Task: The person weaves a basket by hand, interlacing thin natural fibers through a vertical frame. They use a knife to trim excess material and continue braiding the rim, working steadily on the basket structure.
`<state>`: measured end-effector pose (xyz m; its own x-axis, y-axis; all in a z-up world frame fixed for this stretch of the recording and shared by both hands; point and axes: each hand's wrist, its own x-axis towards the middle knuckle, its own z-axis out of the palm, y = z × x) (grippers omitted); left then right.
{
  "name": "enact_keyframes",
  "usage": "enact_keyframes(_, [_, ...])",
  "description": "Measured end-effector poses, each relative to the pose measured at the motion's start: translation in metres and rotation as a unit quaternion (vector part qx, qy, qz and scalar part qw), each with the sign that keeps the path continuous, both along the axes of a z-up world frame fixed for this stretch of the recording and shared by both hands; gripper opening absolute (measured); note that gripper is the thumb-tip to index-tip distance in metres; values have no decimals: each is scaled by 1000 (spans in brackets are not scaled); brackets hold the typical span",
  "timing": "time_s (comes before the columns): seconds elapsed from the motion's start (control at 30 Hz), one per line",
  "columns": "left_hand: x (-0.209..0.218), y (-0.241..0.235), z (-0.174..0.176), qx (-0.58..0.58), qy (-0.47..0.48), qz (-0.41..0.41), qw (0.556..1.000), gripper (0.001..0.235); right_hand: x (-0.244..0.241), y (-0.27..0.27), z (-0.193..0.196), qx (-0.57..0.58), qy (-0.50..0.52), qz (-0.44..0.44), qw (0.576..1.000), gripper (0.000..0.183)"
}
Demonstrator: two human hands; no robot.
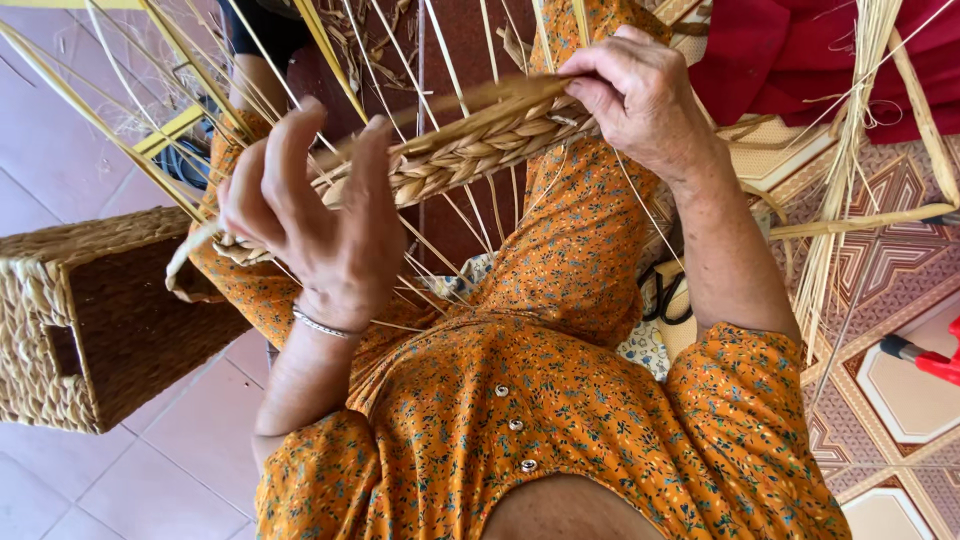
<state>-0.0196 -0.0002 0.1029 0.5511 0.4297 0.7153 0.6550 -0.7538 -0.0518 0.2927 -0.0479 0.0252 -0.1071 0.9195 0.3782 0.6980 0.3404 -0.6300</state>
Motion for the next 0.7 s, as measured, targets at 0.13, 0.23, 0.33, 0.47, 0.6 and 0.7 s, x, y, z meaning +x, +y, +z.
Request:
enact_keyframes(0.13, [47,-22,-6,-181,-21,-204,962,30,1,6,-7,-27,51,-28,998,12])
enact_keyframes(0.23, [91,6,-43,-299,72,-167,937,45,3,5,-10,-59,100,-9,993,8])
enact_keyframes(0.33, [133,52,-90,-408,83,-113,902,33,7,5,-7,-62,104,3,993,2])
enact_keyframes(0.47, [144,67,-129,-458,-262,-229,818,16,6,7,-7,-55,110,-3,992,2])
enact_keyframes(0.6, [118,42,-122,-609,-495,-202,586,18,1,7,-17,-39,112,-44,992,3])
enact_keyframes(0.7, [97,13,-97,-698,-496,-253,451,30,-8,14,-24,22,91,-71,993,12])
